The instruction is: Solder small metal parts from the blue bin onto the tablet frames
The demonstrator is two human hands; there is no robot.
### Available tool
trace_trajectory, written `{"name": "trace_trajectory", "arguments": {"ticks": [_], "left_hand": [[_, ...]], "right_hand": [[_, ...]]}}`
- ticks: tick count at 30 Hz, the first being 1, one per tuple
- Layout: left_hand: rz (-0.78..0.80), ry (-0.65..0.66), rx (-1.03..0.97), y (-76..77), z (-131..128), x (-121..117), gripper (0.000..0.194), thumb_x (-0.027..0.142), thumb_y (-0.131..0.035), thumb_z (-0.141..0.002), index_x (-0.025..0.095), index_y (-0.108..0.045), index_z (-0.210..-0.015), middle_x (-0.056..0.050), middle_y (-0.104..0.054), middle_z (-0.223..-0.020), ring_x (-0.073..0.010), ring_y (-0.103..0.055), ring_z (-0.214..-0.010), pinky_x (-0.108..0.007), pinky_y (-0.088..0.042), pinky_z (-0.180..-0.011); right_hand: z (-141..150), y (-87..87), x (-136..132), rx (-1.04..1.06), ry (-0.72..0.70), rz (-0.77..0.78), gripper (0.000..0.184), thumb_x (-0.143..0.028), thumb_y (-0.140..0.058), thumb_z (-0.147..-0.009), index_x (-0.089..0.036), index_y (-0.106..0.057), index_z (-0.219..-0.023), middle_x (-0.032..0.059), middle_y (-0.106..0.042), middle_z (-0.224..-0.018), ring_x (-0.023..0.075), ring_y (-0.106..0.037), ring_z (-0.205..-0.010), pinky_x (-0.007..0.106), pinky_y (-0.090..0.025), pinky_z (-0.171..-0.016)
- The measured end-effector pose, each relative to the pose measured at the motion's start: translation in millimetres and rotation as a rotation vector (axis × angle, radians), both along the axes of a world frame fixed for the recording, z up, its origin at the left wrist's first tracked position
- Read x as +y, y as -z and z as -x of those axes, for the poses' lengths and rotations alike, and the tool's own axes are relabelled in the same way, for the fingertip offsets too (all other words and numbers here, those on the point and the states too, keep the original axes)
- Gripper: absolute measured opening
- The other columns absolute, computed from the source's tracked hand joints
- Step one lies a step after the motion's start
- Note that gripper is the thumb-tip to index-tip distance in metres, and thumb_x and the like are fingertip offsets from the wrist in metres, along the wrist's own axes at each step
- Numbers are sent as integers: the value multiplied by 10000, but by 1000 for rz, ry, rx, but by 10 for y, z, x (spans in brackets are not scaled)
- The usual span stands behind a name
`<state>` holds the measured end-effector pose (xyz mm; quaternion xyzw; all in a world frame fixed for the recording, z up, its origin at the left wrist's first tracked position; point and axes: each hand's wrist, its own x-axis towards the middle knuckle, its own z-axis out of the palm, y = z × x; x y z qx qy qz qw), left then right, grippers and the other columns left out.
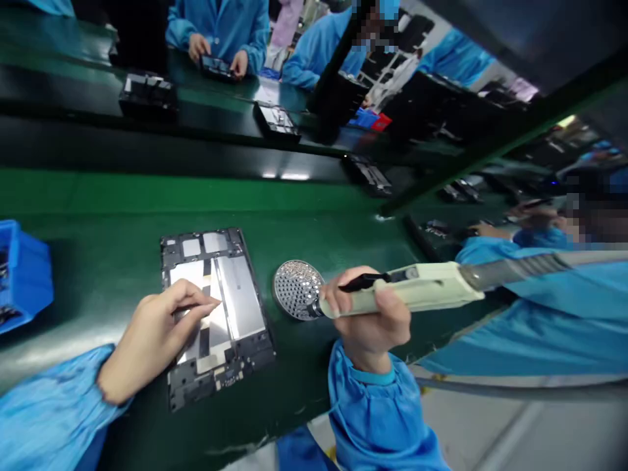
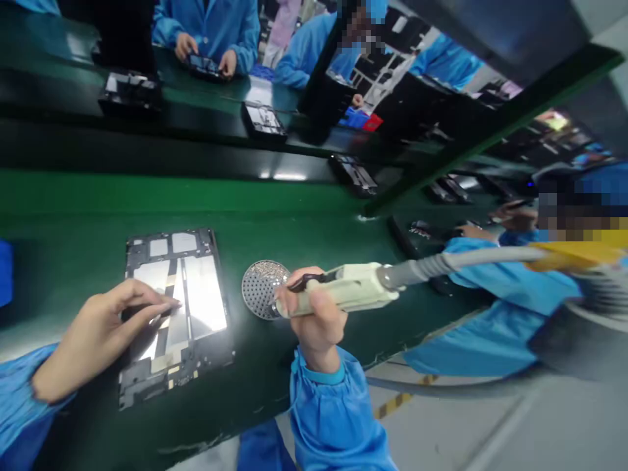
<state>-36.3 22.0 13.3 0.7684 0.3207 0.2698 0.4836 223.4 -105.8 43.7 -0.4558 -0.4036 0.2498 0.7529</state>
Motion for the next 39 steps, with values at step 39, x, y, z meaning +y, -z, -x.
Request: {"name": "trace_trajectory", "arguments": {"ticks": [39], "left_hand": [[294, -658, -109, 214, -55, 1010, 341, 445, -770, -643, 126, -754, -764, -76, -701, -759, -130, -542, -660, -235, -371, -557]], "right_hand": [[103, -133, -9, 213, 283, 275, 364, -685, -758, -630, -321, -774, -621, 87, -350, -428, 220, -388, -451, 440, -337, -475]]}}
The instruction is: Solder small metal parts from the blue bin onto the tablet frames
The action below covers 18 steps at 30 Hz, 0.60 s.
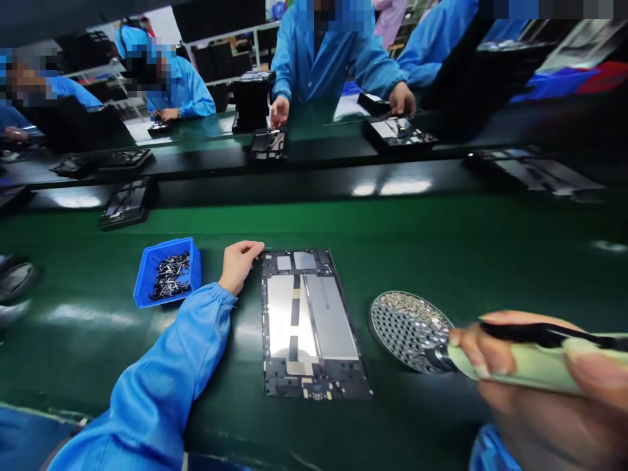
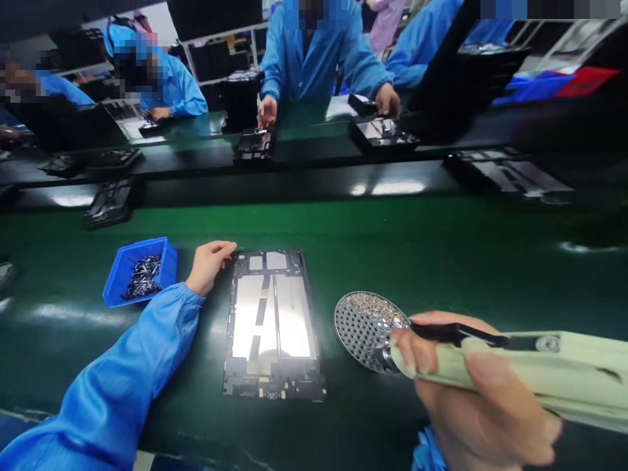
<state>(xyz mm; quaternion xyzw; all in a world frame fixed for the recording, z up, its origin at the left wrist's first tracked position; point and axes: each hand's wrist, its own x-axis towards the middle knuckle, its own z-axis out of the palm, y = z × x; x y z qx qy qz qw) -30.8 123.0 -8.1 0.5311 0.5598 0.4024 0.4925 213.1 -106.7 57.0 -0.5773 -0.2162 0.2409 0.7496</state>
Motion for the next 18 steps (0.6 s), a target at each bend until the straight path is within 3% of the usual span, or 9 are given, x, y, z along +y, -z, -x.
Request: {"name": "trace_trajectory", "arguments": {"ticks": [5, 12, 18], "left_hand": [[-21, 24, 46, 78, 14, 17, 208, 343, -767, -705, 137, -735, -696, -58, -709, -753, -137, -559, -696, -257, -424, -673], [-2, 87, 58, 109, -2, 51, 240, 356, -754, -786, 124, -733, -732, -43, -671, -692, -122, -527, -623, -258, -421, -650], [-37, 144, 117, 158, -22, 86, 188, 295, -751, -781, 144, -713, -676, -31, -675, -682, -146, -564, -648, -275, -413, -676]], "right_hand": [[60, -29, 32, 50, -70, 63, 446, -720, -847, -506, -289, -762, -584, 77, -379, -418, 206, -412, -467, 406, -382, -486], [107, -48, 119, -42, -239, -109, 410, -654, -868, -598, -260, -798, -684, 50, -430, -406, 174, -461, -415, 306, -428, -413], [203, -35, 226, -84, -301, -154, 364, -588, -829, -684, -233, -819, -764, 39, -454, -429, 162, -477, -412, 271, -434, -419]]}}
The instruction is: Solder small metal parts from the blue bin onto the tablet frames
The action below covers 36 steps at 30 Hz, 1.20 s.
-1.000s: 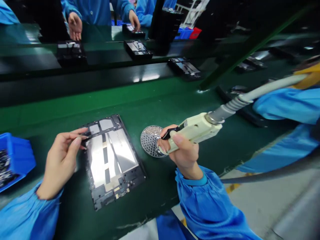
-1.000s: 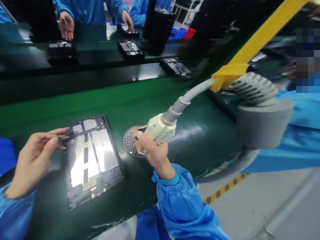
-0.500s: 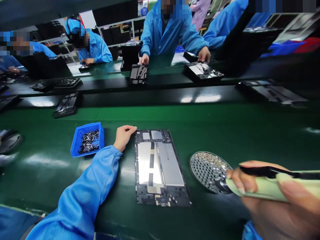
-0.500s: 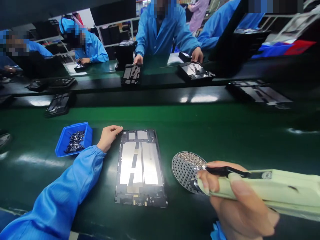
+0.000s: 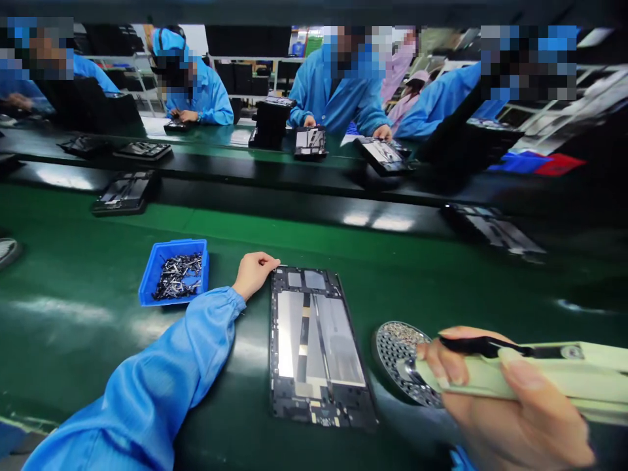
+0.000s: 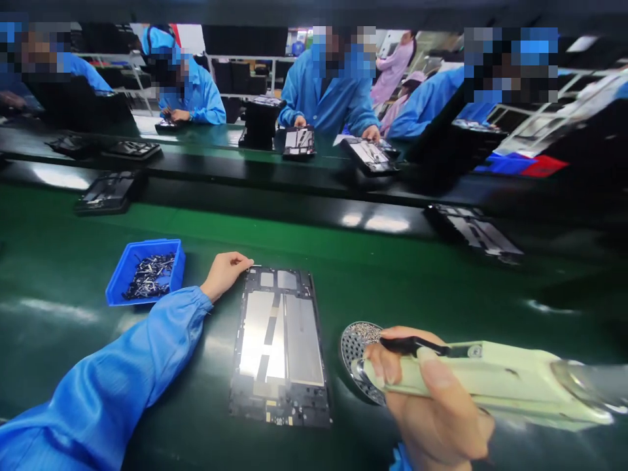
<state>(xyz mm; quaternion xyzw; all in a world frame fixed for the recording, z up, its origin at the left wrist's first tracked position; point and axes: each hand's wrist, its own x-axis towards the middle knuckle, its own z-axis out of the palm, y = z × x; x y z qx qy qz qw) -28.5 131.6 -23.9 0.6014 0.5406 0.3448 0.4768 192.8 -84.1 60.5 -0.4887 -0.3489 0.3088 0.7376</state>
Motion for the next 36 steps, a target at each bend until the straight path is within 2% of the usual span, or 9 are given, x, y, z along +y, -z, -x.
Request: {"name": "trace_trajectory", "arguments": {"ticks": [3, 7, 12, 15, 18, 22, 28, 36], "left_hand": [[-49, 21, 48, 32, 7, 17, 173, 269, -746, -796, 159, -709, -667, -25, -685, -692, -163, -589, -687, -291, -406, -708], [-103, 67, 94, 51, 23, 5, 156, 248, -744, -825, 171, -713, -693, -15, -690, -705, -162, -591, -697, -294, -400, -723], [-124, 126, 120, 60, 35, 35, 167, 234, -743, -849, 172, -696, -702, -11, -688, -714, -158, -598, -707, -277, -397, -715], [-101, 166, 116, 80, 39, 80, 187, 234, -705, -890, 164, -693, -717, -8, -674, -686, -147, -588, -657, -268, -399, -688], [-75, 191, 115, 106, 31, 109, 192, 229, -661, -920, 159, -703, -747, 8, -617, -600, -137, -545, -561, -263, -380, -631], [-70, 193, 116, 133, 7, 114, 162, 185, -669, -896, 153, -720, -746, 4, -621, -607, -135, -540, -570, -257, -363, -615], [-57, 191, 129, 138, -11, 97, 140, 143, -665, -888, 146, -742, -772, -10, -680, -689, -136, -543, -587, -262, -351, -627], [-40, 187, 141, 120, -10, 79, 135, 154, -671, -892, 153, -734, -773, -6, -662, -670, -138, -525, -573, -261, -335, -628]], "right_hand": [[71, -16, 68, -4, -38, 10, 358, -569, -815, -703, -219, -811, -777, 29, -454, -451, 160, -481, -421, 281, -447, -430], [231, -129, 244, 20, -77, -4, 321, -538, -802, -751, -218, -808, -778, 17, -454, -445, 151, -487, -421, 280, -461, -442], [518, -230, 758, 29, -167, -59, 365, -567, -841, -724, -206, -791, -740, -7, -455, -409, 137, -459, -366, 285, -458, -425], [743, -185, 1195, 89, -167, -63, 414, -569, -865, -664, -176, -742, -698, -24, -438, -397, 119, -435, -340, 271, -453, -412], [959, -83, 1608, 48, -124, -65, 399, -543, -813, -683, -160, -699, -693, -27, -451, -403, 118, -438, -338, 269, -459, -409], [1125, 80, 1965, 14, -114, -44, 413, -560, -772, -703, -160, -668, -700, -26, -465, -409, 113, -420, -338, 272, -467, -408], [1155, 246, 2096, 17, -126, -21, 419, -574, -769, -711, -173, -649, -701, -39, -451, -408, 108, -422, -342, 262, -468, -411], [1190, 252, 2089, 4, -151, -6, 424, -558, -792, -698, -169, -631, -650, -20, -469, -405, 114, -439, -335, 258, -453, -393]]}}
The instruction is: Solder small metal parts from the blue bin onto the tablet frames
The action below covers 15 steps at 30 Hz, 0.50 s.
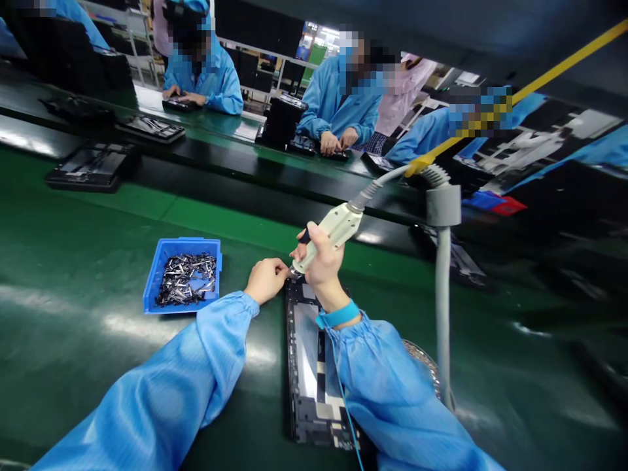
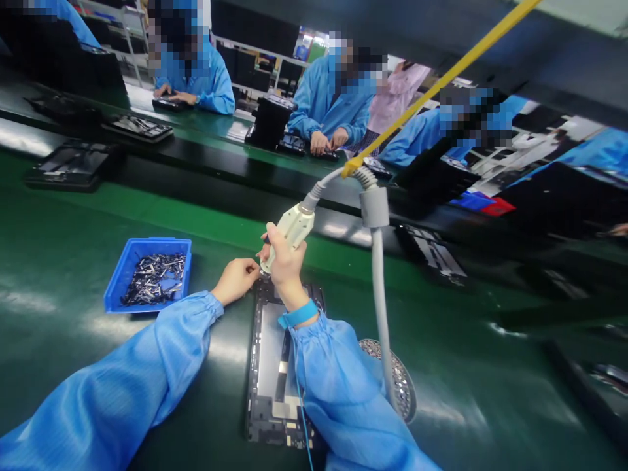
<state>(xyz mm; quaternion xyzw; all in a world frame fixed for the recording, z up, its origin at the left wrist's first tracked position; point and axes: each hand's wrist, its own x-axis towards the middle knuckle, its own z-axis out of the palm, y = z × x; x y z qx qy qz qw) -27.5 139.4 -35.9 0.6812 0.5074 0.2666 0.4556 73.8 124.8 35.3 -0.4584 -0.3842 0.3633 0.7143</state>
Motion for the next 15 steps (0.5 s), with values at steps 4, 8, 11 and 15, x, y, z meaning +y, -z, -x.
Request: {"name": "trace_trajectory", "arguments": {"ticks": [4, 8, 11, 15], "left_hand": [[-14, -6, -11, 5, 9, 13, 132, 129, -671, -866, 153, -720, -746, -4, -660, -681, -138, -526, -608, -255, -332, -648], [-40, -8, -17, 7, 30, 37, 168, 124, -644, -857, 142, -673, -693, -4, -634, -660, -135, -525, -636, -253, -320, -660], [-62, -7, -16, 32, 49, 70, 156, 161, -611, -853, 141, -657, -706, -9, -631, -666, -140, -534, -647, -256, -337, -675], [-100, 8, -22, 70, 86, 101, 224, 335, -566, -843, 149, -643, -744, -42, -649, -708, -166, -551, -671, -280, -379, -695]], "right_hand": [[17, 33, 16, 4, -8, 8, 437, -567, -802, -698, -166, -633, -657, -19, -484, -414, 113, -451, -340, 254, -467, -411], [41, 50, 29, 61, -1, 30, 465, -578, -818, -658, -155, -625, -632, -9, -482, -399, 105, -440, -327, 237, -446, -401], [31, -88, -2, 96, 7, -44, 472, -591, -810, -658, -151, -639, -650, -12, -477, -394, 106, -439, -328, 247, -468, -426], [-105, -465, -287, 178, -4, -198, 508, -642, -802, -686, -157, -660, -738, -47, -432, -391, 97, -437, -346, 245, -485, -474]]}}
